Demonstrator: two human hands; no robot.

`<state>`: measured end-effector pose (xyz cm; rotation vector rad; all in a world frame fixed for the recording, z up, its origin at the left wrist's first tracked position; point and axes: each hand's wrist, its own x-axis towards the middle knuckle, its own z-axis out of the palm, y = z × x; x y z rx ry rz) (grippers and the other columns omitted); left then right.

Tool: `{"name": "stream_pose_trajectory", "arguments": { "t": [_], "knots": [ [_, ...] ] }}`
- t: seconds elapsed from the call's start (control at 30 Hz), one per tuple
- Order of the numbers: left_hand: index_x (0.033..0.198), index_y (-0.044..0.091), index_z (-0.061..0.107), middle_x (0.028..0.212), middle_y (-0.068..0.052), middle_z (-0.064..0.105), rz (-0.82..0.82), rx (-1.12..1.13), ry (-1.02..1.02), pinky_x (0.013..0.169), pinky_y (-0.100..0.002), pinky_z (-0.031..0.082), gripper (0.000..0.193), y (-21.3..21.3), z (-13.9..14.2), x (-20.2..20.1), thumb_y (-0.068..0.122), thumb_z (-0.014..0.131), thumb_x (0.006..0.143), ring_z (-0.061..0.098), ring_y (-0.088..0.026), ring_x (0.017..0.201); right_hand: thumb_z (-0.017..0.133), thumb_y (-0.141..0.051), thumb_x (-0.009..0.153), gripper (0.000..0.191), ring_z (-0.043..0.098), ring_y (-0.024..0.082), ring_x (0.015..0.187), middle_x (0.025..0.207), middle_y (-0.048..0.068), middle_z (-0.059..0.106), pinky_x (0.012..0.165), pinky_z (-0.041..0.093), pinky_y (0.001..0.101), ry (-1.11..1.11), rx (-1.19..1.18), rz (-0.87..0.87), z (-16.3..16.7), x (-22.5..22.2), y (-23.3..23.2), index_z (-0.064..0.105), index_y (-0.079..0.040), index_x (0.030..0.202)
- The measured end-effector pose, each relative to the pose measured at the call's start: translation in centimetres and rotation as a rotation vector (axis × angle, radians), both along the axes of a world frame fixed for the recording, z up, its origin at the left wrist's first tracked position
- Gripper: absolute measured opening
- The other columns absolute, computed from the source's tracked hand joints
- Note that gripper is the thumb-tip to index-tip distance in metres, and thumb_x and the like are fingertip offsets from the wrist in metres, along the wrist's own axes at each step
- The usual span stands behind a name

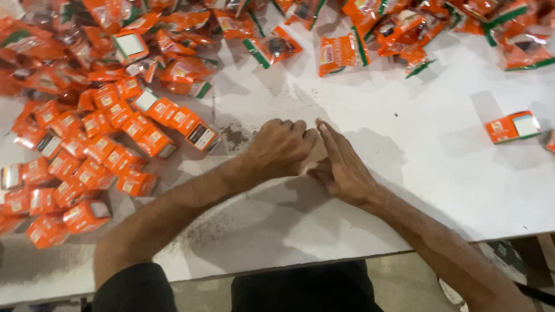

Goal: The person picks small dark items from a pile of orange packets on the table, places an item into a small orange carton, folds the carton closed, and tosses the packed box onto a growing pile of finished boxes, repeating the cycle one box at a time.

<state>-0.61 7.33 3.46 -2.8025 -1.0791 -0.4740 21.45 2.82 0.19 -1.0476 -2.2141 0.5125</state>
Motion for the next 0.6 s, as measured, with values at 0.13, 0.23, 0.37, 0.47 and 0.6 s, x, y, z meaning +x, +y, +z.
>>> {"name": "stream_pose_trajectory", "arguments": {
  "t": [0.13,0.23,0.37,0.47,0.6],
  "knots": [
    [0.085,0.004,0.063,0.076,-0.009,0.07,-0.159,-0.305,-0.376,0.064,-0.046,0.053,0.024,6.6,0.8,1.9,0.027,0.068,0.091,0.069,-0.032,0.07,0.067,-0.019,0.094,0.076,0.068,0.031,0.123,0.134,0.015,0.066,0.106,0.054,0.0428,0.23,-0.599,-0.174,-0.4,1.5,0.4,0.031,-0.008,0.161],
    [0.108,0.005,0.062,0.097,-0.02,0.066,0.111,0.095,-0.39,0.063,-0.046,0.053,0.029,14.4,0.3,-0.2,0.026,0.07,0.09,0.069,-0.035,0.075,0.077,-0.014,0.086,0.09,0.056,0.035,0.128,0.138,0.019,0.057,0.108,0.047,0.0459,0.216,-0.33,-0.087,-0.6,1.5,0.5,0.025,-0.003,0.158],
    [0.114,0.008,0.059,0.101,-0.024,0.06,0.387,0.18,-0.022,0.057,-0.051,0.052,0.042,18.2,-4.1,-2.4,0.031,0.078,0.085,0.069,-0.037,0.075,0.077,-0.012,0.09,0.086,0.056,0.04,0.128,0.141,0.018,0.057,0.108,0.046,0.0482,0.134,-0.165,0.014,-0.4,1.4,0.5,0.026,-0.003,0.158],
    [0.124,0.008,0.061,0.108,-0.019,0.06,0.318,0.148,-0.054,0.063,-0.048,0.052,0.022,15.8,-5.4,-2.7,0.009,0.069,0.104,0.067,-0.036,0.081,0.077,-0.012,0.09,0.076,0.059,0.037,0.128,0.145,0.014,0.059,0.106,0.049,0.0454,0.116,-0.148,0.026,0.1,1.8,0.4,0.037,-0.006,0.154],
    [0.125,0.002,0.061,0.116,-0.021,0.064,0.043,-0.22,-0.668,0.077,-0.04,0.06,0.038,7.1,-2.0,-1.9,-0.01,0.062,0.089,0.071,-0.036,0.094,0.085,-0.02,0.081,0.065,0.065,0.028,0.12,0.134,0.009,0.066,0.1,0.055,0.0392,0.203,-0.352,-0.078,0.6,2.1,0.8,0.057,-0.01,0.139]
  ]
}}
